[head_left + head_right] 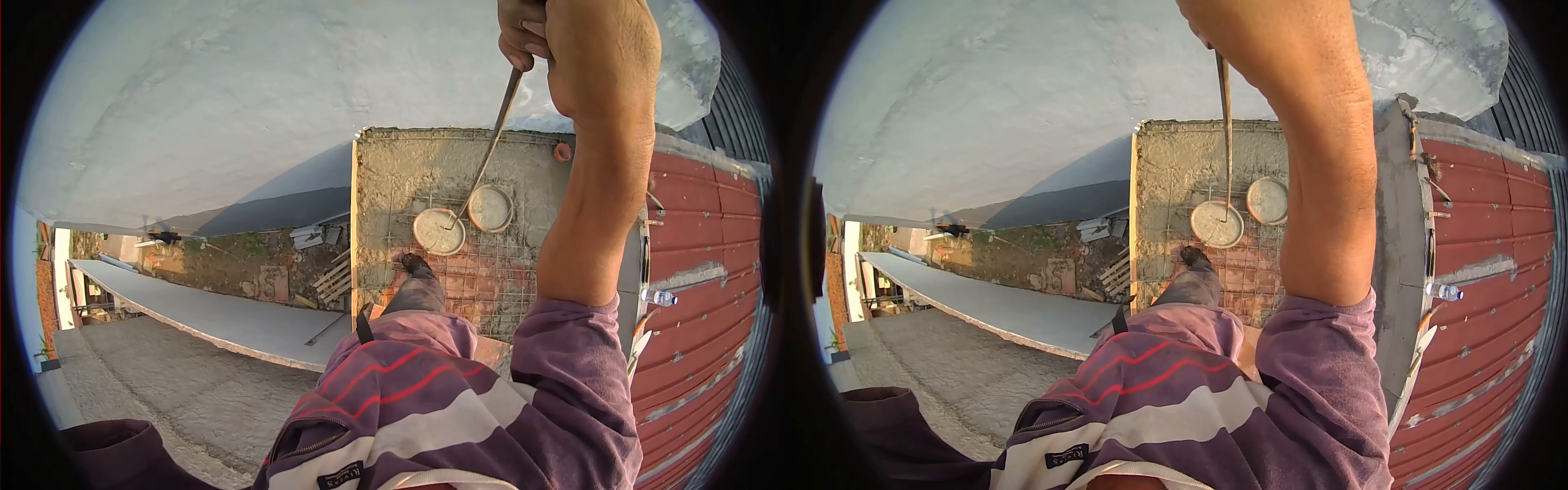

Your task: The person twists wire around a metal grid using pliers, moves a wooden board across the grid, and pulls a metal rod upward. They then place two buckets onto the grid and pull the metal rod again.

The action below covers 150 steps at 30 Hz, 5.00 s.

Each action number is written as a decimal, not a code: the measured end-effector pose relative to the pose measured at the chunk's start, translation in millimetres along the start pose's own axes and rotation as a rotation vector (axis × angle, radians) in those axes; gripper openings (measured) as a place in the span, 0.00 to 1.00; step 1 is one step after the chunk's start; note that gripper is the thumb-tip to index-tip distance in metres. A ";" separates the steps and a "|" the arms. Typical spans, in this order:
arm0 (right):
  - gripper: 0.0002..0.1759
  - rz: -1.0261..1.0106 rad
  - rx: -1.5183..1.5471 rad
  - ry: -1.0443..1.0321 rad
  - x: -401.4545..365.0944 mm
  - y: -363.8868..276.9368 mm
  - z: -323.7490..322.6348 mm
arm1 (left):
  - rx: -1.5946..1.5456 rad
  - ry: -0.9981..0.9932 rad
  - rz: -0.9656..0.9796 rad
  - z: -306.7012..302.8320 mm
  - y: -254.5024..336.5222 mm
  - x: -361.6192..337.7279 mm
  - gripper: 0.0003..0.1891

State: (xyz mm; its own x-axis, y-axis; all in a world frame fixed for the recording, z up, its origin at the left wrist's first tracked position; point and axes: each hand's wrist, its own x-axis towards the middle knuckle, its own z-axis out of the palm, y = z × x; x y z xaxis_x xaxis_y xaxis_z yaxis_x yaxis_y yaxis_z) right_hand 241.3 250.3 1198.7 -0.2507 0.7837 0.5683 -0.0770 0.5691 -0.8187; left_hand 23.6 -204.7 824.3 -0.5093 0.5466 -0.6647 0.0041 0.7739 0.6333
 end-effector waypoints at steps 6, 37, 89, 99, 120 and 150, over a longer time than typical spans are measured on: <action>0.33 -0.062 0.194 -0.135 -4.2 44.5 11.1 | -0.014 0.011 -0.066 -2.1 -26.4 -11.0 0.11; 0.36 -0.135 0.550 -0.701 -137.0 -62.7 276.4 | -0.391 0.267 -0.149 48.3 -153.0 -123.0 0.11; 0.16 0.335 -0.410 -0.298 62.2 508.6 162.0 | 0.456 -0.083 0.763 -75.6 473.8 112.2 0.30; 0.20 0.510 -0.500 -0.344 -25.7 487.2 138.7 | 0.147 0.094 0.146 -49.6 80.7 155.8 0.24; 0.22 1.782 -0.719 -0.097 -816.2 237.9 -139.8 | 0.363 -0.283 -0.316 -106.4 -56.0 144.8 0.23; 0.15 1.674 -0.473 0.473 -764.5 172.4 -210.0 | 0.218 -0.183 -0.193 -119.8 -82.8 106.2 0.25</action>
State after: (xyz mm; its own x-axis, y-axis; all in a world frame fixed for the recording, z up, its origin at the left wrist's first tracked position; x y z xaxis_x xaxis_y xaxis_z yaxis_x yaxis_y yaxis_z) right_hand 622.4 -198.5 640.3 0.5088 0.4908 -0.7073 0.2162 -0.8681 -0.4469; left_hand -133.9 -249.0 748.7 -0.3559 0.4162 -0.8368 0.1169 0.9082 0.4020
